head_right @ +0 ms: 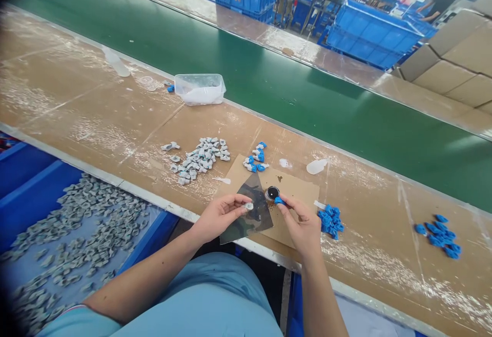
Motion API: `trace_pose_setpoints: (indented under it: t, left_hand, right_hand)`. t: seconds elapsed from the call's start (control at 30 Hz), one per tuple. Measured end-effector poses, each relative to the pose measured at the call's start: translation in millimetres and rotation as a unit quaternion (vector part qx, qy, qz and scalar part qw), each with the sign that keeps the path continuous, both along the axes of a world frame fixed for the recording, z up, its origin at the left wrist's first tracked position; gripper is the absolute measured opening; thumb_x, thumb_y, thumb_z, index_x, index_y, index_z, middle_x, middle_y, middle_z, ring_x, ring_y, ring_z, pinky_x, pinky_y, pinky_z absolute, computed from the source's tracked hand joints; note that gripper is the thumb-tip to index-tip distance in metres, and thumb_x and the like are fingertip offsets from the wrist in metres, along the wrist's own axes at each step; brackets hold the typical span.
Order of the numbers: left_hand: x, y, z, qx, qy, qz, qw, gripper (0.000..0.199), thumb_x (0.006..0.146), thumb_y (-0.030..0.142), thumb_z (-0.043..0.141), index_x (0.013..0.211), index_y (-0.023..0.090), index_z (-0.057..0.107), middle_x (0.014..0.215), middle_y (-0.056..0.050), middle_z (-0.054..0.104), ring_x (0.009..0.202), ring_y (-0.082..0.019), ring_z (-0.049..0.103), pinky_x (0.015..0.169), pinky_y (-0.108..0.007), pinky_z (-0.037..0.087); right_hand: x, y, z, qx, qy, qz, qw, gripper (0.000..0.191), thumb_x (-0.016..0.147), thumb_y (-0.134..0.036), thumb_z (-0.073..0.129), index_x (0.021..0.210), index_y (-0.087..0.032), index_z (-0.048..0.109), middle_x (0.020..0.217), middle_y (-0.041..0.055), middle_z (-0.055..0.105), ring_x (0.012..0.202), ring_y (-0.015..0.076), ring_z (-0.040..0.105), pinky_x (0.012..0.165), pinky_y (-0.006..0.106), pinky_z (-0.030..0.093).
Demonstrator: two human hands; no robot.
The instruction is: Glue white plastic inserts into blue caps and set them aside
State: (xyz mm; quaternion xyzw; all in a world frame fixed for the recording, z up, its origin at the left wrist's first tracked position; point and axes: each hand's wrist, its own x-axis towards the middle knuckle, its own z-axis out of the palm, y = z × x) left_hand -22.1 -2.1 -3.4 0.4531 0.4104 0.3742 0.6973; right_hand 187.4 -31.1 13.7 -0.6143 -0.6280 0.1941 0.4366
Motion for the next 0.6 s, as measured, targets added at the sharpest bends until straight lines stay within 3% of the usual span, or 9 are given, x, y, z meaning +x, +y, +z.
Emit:
trace_pose_setpoints:
  t: [0.1, 0.3, 0.53, 0.6]
  left_hand:
    - [8.4, -2.8, 0.2, -0.018, -0.041, -0.009, 0.999, 0.025, 0.072, 0.025, 0.069, 0.095, 0.015, 0.064, 0.089, -0.004, 0.069, 0.087, -0.015, 0.064, 0.087, -0.032, 0.051]
    - [15.5, -6.7, -1.7, -0.011, -0.068, -0.015, 0.998, 0.024, 0.074, 0.021, 0.068, 0.096, 0.015, 0.061, 0.091, -0.006, 0.068, 0.09, -0.015, 0.064, 0.088, -0.032, 0.05]
    - [8.1, -5.8, 4.9, 0.127, 0.044, -0.065, 0.989, 0.022, 0.077, 0.014, 0.061, 0.099, 0.017, 0.061, 0.091, -0.005, 0.07, 0.089, -0.016, 0.066, 0.082, -0.028, 0.051]
    - [8.3, -6.1, 5.9, 0.134, 0.049, -0.063, 0.988, 0.022, 0.077, 0.015, 0.061, 0.098, 0.017, 0.06, 0.089, -0.004, 0.07, 0.087, -0.016, 0.066, 0.08, -0.027, 0.051]
  right_hand:
    - [-9.5, -7.9, 0.8, -0.029, 0.065, 0.033, 0.997, 0.021, 0.081, -0.031, 0.067, 0.1, -0.025, 0.073, 0.097, 0.0055, 0.074, 0.086, 0.0211, 0.069, 0.077, 0.035, 0.058]
    - [-26.0, -14.4, 5.1, -0.023, 0.034, 0.065, 0.997, 0.018, 0.081, -0.022, 0.067, 0.097, -0.027, 0.074, 0.094, 0.0037, 0.074, 0.086, 0.0195, 0.07, 0.077, 0.032, 0.058]
    - [-19.1, -12.9, 7.8, -0.026, 0.045, 0.139, 0.989, 0.022, 0.079, -0.018, 0.069, 0.096, -0.03, 0.074, 0.084, 0.0013, 0.075, 0.075, 0.0166, 0.069, 0.068, 0.027, 0.058]
    - [-18.9, -13.7, 6.4, -0.031, 0.07, 0.136, 0.988, 0.021, 0.078, -0.02, 0.07, 0.095, -0.031, 0.075, 0.081, 0.0014, 0.075, 0.071, 0.0166, 0.069, 0.064, 0.027, 0.057]
